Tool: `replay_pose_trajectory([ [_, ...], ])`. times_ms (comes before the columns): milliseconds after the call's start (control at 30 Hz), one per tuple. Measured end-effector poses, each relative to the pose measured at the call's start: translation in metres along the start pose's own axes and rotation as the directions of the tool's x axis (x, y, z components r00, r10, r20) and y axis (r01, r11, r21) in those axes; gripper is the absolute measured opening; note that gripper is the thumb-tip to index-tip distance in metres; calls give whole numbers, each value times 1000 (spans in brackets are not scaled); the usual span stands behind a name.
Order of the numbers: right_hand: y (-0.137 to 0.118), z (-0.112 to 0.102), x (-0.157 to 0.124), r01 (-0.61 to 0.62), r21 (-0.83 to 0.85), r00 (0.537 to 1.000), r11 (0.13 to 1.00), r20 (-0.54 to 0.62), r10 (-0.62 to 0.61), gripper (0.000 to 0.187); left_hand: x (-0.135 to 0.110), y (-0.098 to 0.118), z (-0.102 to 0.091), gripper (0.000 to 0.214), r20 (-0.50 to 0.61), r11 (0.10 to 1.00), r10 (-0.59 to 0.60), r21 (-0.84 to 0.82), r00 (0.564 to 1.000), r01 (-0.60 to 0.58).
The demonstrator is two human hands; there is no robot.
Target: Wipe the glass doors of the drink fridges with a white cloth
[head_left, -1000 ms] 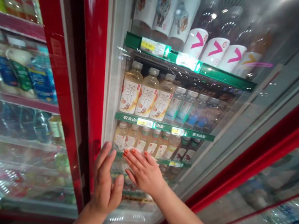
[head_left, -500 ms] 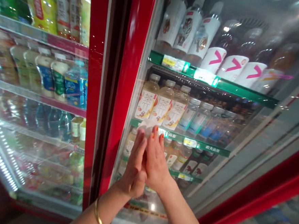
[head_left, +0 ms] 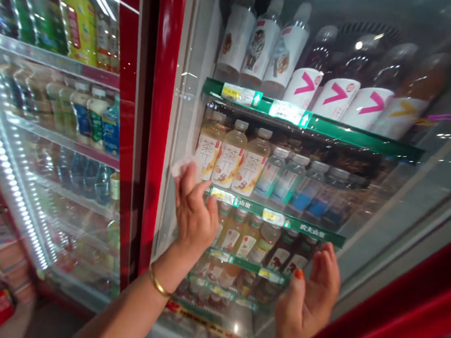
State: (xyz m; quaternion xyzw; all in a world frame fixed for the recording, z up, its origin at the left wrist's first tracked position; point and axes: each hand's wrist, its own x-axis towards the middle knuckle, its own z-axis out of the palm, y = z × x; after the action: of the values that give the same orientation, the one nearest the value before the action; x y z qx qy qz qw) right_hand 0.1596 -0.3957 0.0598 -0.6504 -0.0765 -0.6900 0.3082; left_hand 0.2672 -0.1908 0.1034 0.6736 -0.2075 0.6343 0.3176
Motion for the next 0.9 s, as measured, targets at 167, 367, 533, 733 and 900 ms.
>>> replay_pose_trajectory([
  [167,35,-34,2,261,-188,965,947,60,-255,65,-52,-9,-12,83,274,912,383,36,882,-408],
  [367,45,-42,3,200,-189,979,961,74,-189,61,-18,-11,-11,79,166,994,-9,112,986,-10],
  [533,49,-33,-2,268,-270,954,925,208,-216,69,-63,37,2,77,380,890,391,75,838,-449],
  [733,72,-46,14,381,-418,922,824,239,-305,74,-40,-12,-18,80,226,972,116,173,967,-157],
  [900,78,-44,20,348,-495,936,796,230,-266,77,-31,35,9,80,343,955,269,29,900,-296],
])
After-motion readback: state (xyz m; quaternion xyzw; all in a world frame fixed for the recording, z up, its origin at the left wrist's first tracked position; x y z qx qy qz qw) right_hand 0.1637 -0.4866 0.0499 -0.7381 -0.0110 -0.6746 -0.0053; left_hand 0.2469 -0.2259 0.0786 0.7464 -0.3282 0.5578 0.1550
